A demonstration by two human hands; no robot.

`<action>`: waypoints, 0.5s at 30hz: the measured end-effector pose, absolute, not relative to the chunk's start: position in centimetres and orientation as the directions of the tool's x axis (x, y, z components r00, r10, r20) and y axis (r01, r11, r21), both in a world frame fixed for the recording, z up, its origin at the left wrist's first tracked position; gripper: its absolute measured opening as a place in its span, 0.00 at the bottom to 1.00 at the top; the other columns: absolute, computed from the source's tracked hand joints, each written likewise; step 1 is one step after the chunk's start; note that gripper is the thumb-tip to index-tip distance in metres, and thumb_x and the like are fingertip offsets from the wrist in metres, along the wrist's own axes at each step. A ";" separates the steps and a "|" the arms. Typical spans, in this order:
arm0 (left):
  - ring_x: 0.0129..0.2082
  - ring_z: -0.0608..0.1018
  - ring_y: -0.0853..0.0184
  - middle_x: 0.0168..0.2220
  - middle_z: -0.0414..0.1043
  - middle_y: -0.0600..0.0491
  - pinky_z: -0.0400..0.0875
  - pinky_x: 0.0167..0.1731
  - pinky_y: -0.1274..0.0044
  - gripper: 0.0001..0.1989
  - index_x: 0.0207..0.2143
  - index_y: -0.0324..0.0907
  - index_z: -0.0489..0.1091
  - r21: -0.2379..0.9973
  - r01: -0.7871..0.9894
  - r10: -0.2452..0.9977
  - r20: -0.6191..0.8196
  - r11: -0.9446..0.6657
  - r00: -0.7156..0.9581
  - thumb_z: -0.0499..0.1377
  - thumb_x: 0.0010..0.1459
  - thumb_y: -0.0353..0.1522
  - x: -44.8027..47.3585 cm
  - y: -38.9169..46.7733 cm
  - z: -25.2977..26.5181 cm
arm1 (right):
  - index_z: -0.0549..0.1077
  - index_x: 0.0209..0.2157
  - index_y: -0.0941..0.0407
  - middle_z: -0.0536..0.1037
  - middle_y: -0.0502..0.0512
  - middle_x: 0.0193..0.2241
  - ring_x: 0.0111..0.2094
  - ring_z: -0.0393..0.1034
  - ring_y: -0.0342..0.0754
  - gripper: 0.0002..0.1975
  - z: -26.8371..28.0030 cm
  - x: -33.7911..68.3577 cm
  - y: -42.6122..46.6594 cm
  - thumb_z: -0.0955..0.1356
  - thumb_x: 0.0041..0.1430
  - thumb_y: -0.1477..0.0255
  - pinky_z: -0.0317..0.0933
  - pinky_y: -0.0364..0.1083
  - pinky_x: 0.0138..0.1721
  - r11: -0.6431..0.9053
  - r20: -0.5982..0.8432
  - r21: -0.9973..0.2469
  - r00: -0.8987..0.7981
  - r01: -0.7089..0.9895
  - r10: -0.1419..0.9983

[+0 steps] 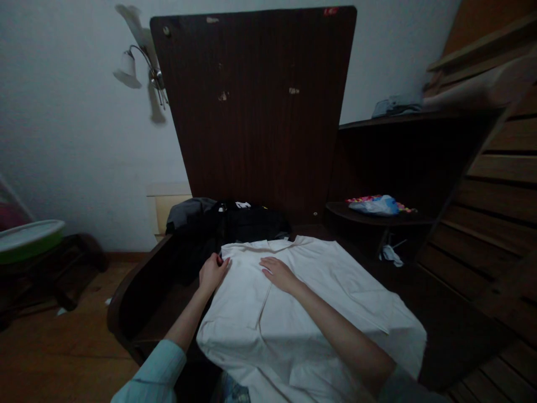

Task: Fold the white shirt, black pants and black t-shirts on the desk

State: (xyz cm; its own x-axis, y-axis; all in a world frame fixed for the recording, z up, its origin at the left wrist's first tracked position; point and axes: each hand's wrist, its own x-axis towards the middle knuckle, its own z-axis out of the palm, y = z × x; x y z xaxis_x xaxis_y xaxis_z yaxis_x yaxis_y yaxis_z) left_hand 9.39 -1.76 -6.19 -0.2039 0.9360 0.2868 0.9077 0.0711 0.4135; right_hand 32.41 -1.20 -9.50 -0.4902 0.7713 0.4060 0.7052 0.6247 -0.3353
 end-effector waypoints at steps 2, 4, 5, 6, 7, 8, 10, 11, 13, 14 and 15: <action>0.30 0.74 0.65 0.28 0.70 0.52 0.58 0.24 0.79 0.13 0.28 0.42 0.60 0.409 0.911 0.944 0.280 0.045 -0.173 0.52 0.53 0.43 9.3 -1.7 -6.4 | 0.70 0.46 0.58 0.71 0.57 0.48 0.50 0.62 0.46 0.16 -9.6 32.4 -1.2 0.60 0.57 0.74 0.55 0.48 0.52 0.620 0.406 -0.346 -0.484 0.704 0.776; 0.32 0.74 0.63 0.30 0.70 0.50 0.60 0.25 0.78 0.14 0.30 0.41 0.59 0.387 0.921 0.943 0.289 0.043 -0.165 0.54 0.51 0.43 9.3 -1.6 -6.6 | 0.70 0.45 0.57 0.71 0.56 0.48 0.50 0.62 0.47 0.16 -9.4 32.3 -1.4 0.60 0.56 0.75 0.55 0.48 0.52 0.615 0.407 -0.347 -0.477 0.708 0.779; 0.33 0.74 0.62 0.30 0.69 0.49 0.60 0.26 0.78 0.15 0.30 0.41 0.59 0.376 0.926 0.941 0.295 0.046 -0.167 0.54 0.51 0.44 9.3 -1.6 -6.6 | 0.70 0.45 0.57 0.71 0.56 0.48 0.50 0.62 0.46 0.16 -9.2 32.3 -1.6 0.60 0.56 0.75 0.55 0.47 0.51 0.608 0.406 -0.345 -0.471 0.715 0.783; 0.33 0.73 0.62 0.31 0.69 0.49 0.60 0.26 0.77 0.15 0.30 0.41 0.59 0.370 0.928 0.940 0.299 0.045 -0.165 0.54 0.50 0.44 9.3 -1.7 -6.7 | 0.71 0.44 0.56 0.72 0.55 0.47 0.49 0.63 0.46 0.16 -8.9 32.3 -1.8 0.60 0.56 0.75 0.56 0.46 0.50 0.594 0.400 -0.338 -0.461 0.729 0.793; 0.33 0.73 0.62 0.31 0.69 0.49 0.61 0.26 0.77 0.15 0.30 0.41 0.59 0.371 0.928 0.942 0.298 0.038 -0.157 0.54 0.50 0.44 9.3 -1.7 -6.7 | 0.72 0.43 0.56 0.73 0.55 0.45 0.47 0.65 0.46 0.15 -8.5 32.2 -2.1 0.60 0.56 0.75 0.57 0.45 0.48 0.570 0.383 -0.327 -0.446 0.754 0.809; 0.33 0.73 0.63 0.30 0.69 0.49 0.60 0.26 0.78 0.14 0.29 0.41 0.59 0.379 0.925 0.946 0.290 0.024 -0.143 0.54 0.51 0.43 9.3 -1.7 -6.7 | 0.73 0.41 0.56 0.75 0.55 0.43 0.45 0.67 0.46 0.14 -8.1 32.1 -2.4 0.59 0.57 0.74 0.58 0.44 0.46 0.535 0.358 -0.307 -0.425 0.787 0.831; 0.30 0.74 0.64 0.28 0.69 0.52 0.60 0.25 0.78 0.13 0.28 0.42 0.57 0.407 0.913 0.956 0.270 -0.009 -0.111 0.54 0.51 0.42 9.4 -1.8 -6.7 | 0.75 0.37 0.56 0.77 0.56 0.37 0.40 0.70 0.47 0.15 -7.0 31.7 -2.7 0.58 0.58 0.70 0.60 0.44 0.42 0.451 0.302 -0.245 -0.374 0.858 0.877; 0.29 0.73 0.65 0.27 0.68 0.53 0.59 0.24 0.79 0.12 0.27 0.43 0.57 0.423 0.906 0.959 0.265 -0.021 -0.102 0.54 0.51 0.41 9.4 -1.8 -6.7 | 0.75 0.34 0.57 0.78 0.57 0.34 0.37 0.71 0.48 0.16 -6.6 31.4 -2.7 0.57 0.58 0.68 0.60 0.45 0.40 0.413 0.279 -0.208 -0.351 0.887 0.894; 0.28 0.73 0.66 0.26 0.68 0.54 0.59 0.24 0.79 0.12 0.26 0.43 0.56 0.448 0.893 0.956 0.277 -0.037 -0.100 0.55 0.51 0.40 9.3 -1.8 -6.7 | 0.76 0.32 0.58 0.78 0.59 0.32 0.35 0.71 0.50 0.19 -5.9 30.8 -2.5 0.56 0.59 0.67 0.60 0.45 0.38 0.369 0.260 -0.149 -0.324 0.917 0.910; 0.28 0.73 0.67 0.26 0.67 0.54 0.59 0.24 0.79 0.12 0.26 0.43 0.56 0.457 0.889 0.953 0.287 -0.043 -0.102 0.55 0.51 0.40 9.3 -1.8 -6.8 | 0.76 0.32 0.58 0.77 0.60 0.32 0.35 0.71 0.51 0.19 -5.8 30.4 -2.3 0.56 0.59 0.67 0.60 0.46 0.37 0.363 0.267 -0.132 -0.320 0.922 0.909; 0.28 0.73 0.67 0.26 0.67 0.54 0.60 0.24 0.79 0.12 0.26 0.43 0.55 0.460 0.886 0.950 0.296 -0.049 -0.101 0.55 0.51 0.40 9.3 -1.8 -6.8 | 0.75 0.33 0.58 0.77 0.60 0.32 0.35 0.71 0.51 0.19 -5.8 30.0 -2.0 0.56 0.59 0.68 0.60 0.45 0.37 0.361 0.286 -0.124 -0.315 0.924 0.905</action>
